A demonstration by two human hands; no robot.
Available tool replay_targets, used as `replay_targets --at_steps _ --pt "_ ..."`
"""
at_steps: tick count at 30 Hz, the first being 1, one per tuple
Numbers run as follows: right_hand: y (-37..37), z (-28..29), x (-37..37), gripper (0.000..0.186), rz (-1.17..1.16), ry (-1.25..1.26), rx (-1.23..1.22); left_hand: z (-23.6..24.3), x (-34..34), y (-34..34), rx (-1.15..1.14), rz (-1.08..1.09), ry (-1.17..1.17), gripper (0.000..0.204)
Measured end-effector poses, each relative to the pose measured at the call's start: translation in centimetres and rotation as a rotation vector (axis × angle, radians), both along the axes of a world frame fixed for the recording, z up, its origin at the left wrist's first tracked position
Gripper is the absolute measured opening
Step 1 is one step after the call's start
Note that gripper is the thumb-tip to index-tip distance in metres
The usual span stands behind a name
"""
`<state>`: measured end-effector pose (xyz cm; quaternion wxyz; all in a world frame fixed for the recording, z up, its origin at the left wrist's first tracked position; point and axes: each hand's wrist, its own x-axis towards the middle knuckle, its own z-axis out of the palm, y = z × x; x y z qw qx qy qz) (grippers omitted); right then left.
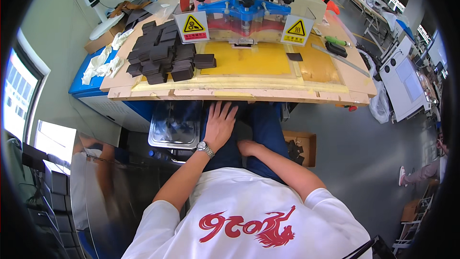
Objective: Placing leather pieces into a machine for stamping or heat-pressing and organizing them into a box.
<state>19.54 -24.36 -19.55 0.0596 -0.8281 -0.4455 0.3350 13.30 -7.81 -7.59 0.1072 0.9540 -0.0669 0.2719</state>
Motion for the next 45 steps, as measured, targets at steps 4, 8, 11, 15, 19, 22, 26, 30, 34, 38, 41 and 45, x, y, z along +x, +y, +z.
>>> replay_targets --at_steps 4,8,11,15,19,22,26,30,34,38,41,45 --pt "0.8 2.3 -1.8 0.027 0.049 -0.036 -0.033 -6.0 -1.0 2.7 0.059 0.081 0.201 0.041" --pt "0.4 3.2 -2.2 0.025 0.044 -0.011 0.005 -2.9 0.2 1.9 -0.070 0.053 0.307 0.061" --pt "-0.1 1.4 -1.5 0.023 0.005 -0.059 0.046 1.3 -1.1 0.3 -0.096 0.086 0.086 0.063" --pt "2.1 2.6 -1.2 0.022 0.142 -0.140 -0.116 -3.1 -3.9 0.8 0.091 0.081 0.258 0.059" --pt "1.7 1.8 -0.8 0.025 0.138 -0.147 -0.110 -2.1 -2.9 1.0 0.082 0.062 0.273 0.057" --pt "1.2 1.7 -0.7 0.028 0.112 -0.057 -0.012 0.3 -3.5 0.9 -0.099 0.067 0.242 0.055" --pt "0.3 -0.5 -0.5 0.032 0.082 -0.058 -0.084 -2.7 -4.0 1.5 0.063 0.021 0.201 0.058" --pt "0.2 1.9 -1.0 0.030 0.124 -0.021 -0.138 -2.4 -3.7 1.9 0.058 0.000 0.363 0.058" --pt "-1.2 0.7 -1.2 0.030 0.001 0.010 -0.023 3.7 -2.7 1.3 -0.064 -0.142 0.266 0.054" --pt "-0.2 0.2 -0.3 0.027 0.083 0.028 -0.110 -2.9 -4.9 1.4 0.064 -0.075 0.310 0.051" --pt "-0.1 0.2 -0.5 0.026 0.101 0.012 -0.117 -2.8 -4.7 2.0 0.099 -0.117 0.394 0.053" --pt "0.3 -0.5 -0.4 0.025 0.138 -0.006 -0.082 -0.2 -3.0 4.1 -0.217 -0.121 0.330 0.053"
